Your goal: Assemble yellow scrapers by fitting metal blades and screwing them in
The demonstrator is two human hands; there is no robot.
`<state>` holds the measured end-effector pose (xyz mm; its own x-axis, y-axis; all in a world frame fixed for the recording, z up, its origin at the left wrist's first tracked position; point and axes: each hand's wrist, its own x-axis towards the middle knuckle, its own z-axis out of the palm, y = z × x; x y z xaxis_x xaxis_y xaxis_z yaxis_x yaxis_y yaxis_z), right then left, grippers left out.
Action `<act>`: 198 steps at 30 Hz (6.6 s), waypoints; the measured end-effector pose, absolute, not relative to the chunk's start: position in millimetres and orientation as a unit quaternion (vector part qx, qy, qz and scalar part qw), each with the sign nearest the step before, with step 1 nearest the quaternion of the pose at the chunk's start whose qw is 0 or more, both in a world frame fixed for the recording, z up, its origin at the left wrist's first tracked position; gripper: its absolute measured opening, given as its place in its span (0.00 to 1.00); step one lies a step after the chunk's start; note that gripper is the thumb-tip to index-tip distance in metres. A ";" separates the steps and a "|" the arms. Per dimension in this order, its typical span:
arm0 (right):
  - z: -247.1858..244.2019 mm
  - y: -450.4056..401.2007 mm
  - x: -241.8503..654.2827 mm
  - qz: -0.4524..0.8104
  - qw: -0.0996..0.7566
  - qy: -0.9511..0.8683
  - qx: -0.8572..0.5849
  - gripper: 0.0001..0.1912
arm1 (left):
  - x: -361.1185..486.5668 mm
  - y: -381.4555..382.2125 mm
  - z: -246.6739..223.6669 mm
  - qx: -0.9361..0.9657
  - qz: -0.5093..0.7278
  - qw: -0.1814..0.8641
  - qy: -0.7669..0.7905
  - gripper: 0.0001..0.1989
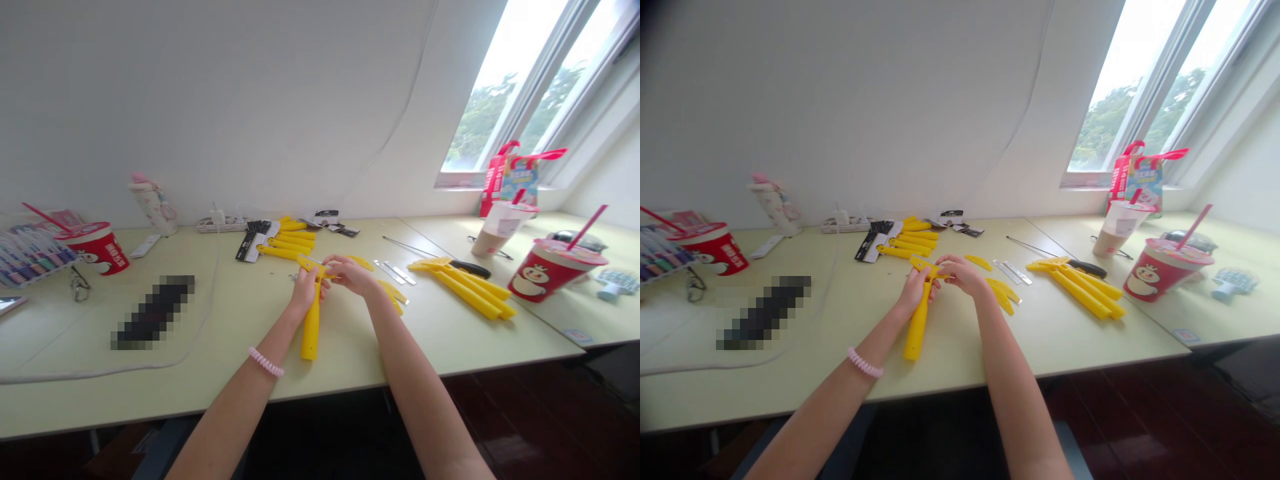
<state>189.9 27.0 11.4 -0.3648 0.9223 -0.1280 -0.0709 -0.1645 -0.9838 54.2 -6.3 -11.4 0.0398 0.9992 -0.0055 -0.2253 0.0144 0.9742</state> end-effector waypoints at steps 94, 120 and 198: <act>-11.6 29.0 166.4 0.350 0.361 -0.731 -0.461 0.12 | 17.4 -2.3 20.2 0.454 0.630 0.507 0.374 0.31; -15.5 11.5 140.8 0.191 0.257 -0.828 -0.461 0.08 | 13.7 7.2 3.7 0.336 0.548 0.724 0.251 0.34; -11.6 30.8 174.6 0.213 0.386 -0.656 -0.613 0.07 | 3.9 2.1 7.4 0.395 0.469 0.726 0.311 0.34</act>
